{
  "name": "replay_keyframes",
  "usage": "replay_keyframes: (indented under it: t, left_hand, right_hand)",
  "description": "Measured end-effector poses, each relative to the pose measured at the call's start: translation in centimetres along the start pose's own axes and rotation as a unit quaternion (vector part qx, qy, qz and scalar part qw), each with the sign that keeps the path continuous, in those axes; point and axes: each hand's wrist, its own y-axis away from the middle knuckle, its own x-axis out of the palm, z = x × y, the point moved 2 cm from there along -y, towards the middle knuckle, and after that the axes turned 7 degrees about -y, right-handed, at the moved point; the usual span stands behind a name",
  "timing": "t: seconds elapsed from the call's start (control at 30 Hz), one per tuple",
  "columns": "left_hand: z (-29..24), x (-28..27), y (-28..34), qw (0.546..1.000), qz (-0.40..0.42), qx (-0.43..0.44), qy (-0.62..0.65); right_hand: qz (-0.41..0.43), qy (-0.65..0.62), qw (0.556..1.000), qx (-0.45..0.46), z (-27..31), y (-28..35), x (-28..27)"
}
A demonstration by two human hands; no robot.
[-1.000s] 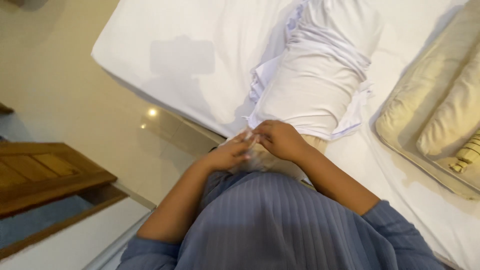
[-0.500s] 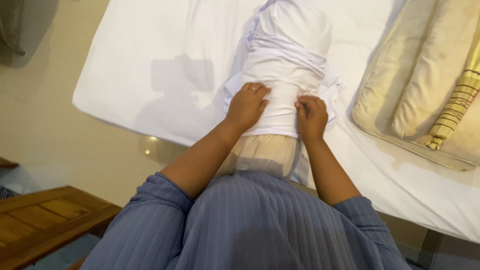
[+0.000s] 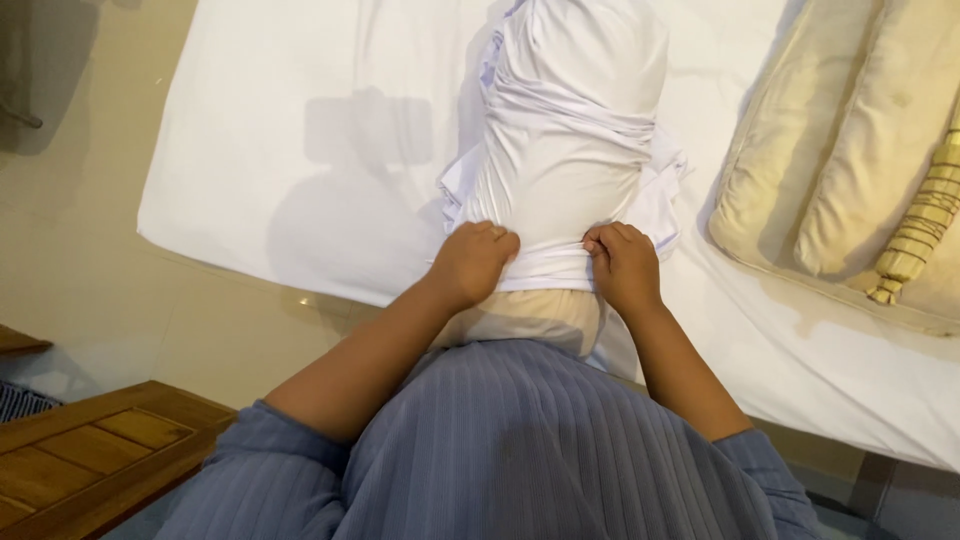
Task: The person puts a white pillowcase onto a beige pillow on a bed. They repeatedly pull the fabric over the pillow, smooth the surface, and tuck the edges to fit the case snugly.
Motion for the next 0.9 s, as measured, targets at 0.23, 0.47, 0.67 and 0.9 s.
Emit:
replay_keyframes:
  t: [0.23,0.47,0.67,0.9]
  left_hand:
    - [0.5,-1.5,0.4,0.995,0.079,-0.062,0.018]
    - [1.3,-0.9,-3.0,0.996,-0.017,-0.076,0.046]
    - [5.0,-1.9,-7.2,0.975,-0.211,-0.06,0.042]
    - [8.0,1.3,-10.5,0.944,-0.319,0.03,0.078]
  right_hand:
    - [0.019,-0.044,0.999,0.002,2.0,3.0,0.4]
    - [-0.009,-0.153,0.986,0.067,-1.5,0.6,-1.2]
    - [-0.198,-0.15,0.969,-0.003,-4.3,-4.2,-1.0]
    - [-0.206,-0.16,0.965,0.037,-6.1,-5.0,1.3]
